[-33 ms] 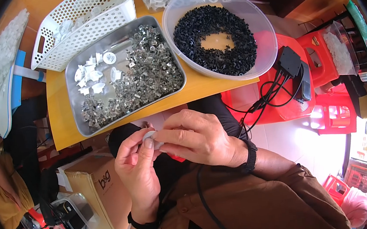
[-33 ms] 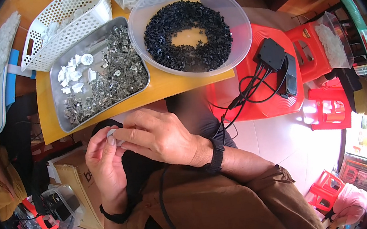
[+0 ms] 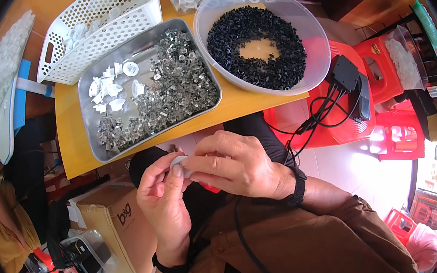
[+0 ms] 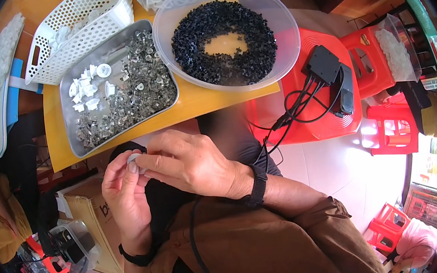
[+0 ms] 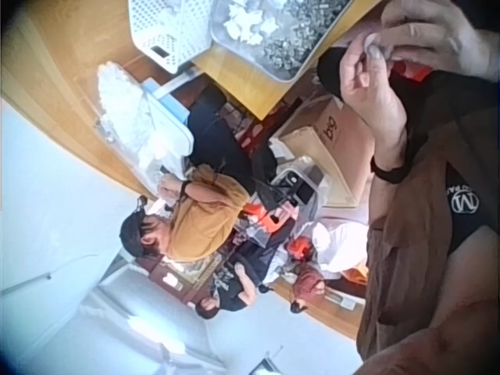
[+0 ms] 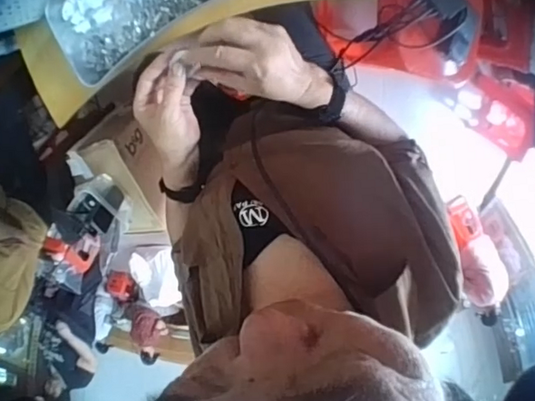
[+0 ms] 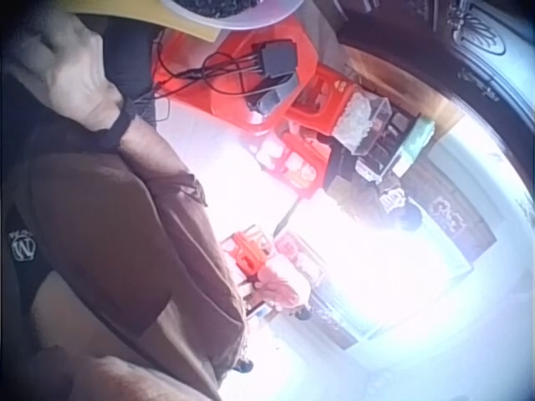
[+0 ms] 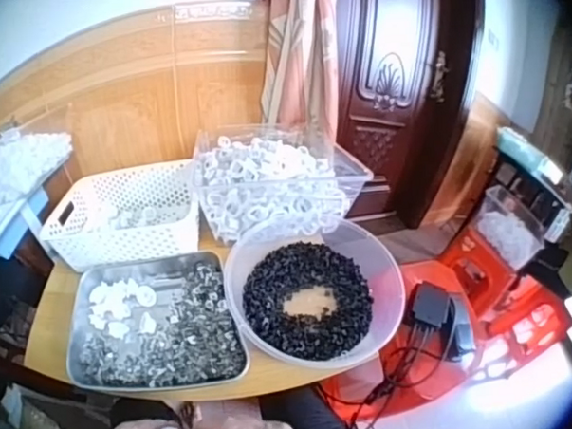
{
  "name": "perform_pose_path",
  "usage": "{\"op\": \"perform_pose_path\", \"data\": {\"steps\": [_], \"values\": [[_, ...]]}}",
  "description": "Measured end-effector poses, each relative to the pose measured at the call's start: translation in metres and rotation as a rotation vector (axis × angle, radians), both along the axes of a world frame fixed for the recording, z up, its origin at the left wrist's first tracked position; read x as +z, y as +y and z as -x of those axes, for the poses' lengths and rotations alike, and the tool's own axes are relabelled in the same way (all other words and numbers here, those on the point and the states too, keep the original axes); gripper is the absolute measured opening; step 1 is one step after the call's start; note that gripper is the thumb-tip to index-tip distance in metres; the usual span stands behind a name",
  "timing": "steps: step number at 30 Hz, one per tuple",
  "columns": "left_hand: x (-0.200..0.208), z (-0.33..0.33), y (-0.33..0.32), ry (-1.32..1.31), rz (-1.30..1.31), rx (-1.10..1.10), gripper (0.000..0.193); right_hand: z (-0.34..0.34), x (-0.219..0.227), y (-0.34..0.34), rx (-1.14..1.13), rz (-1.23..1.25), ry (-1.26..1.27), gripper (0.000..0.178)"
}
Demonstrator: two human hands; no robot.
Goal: Assembling small plastic and metal components for shoe manufacturing by hand.
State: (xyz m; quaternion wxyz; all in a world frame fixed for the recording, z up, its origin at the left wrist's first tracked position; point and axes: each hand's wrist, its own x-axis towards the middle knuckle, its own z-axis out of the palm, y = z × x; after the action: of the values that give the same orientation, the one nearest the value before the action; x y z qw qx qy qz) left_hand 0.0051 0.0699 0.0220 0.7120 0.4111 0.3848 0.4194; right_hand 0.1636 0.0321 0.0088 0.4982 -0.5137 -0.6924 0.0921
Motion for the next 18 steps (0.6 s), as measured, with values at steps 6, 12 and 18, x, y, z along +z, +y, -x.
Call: {"op": "perform_pose_path", "data": {"steps": [6, 12, 18], "values": [[0.004, -0.001, 0.000, -0.070, 0.022, 0.004, 0.025, -0.002, 0.003, 0.001, -0.013, -0.086, -0.168, 0.031], [0.004, 0.001, -0.004, 0.063, -0.117, -0.011, 0.027, -0.002, 0.014, 0.000, 0.035, -0.038, -0.229, 0.027], [-0.006, 0.002, -0.004, 0.172, -0.223, -0.031, 0.027, -0.004, 0.020, 0.000, 0.047, 0.015, -0.340, 0.029]]}}
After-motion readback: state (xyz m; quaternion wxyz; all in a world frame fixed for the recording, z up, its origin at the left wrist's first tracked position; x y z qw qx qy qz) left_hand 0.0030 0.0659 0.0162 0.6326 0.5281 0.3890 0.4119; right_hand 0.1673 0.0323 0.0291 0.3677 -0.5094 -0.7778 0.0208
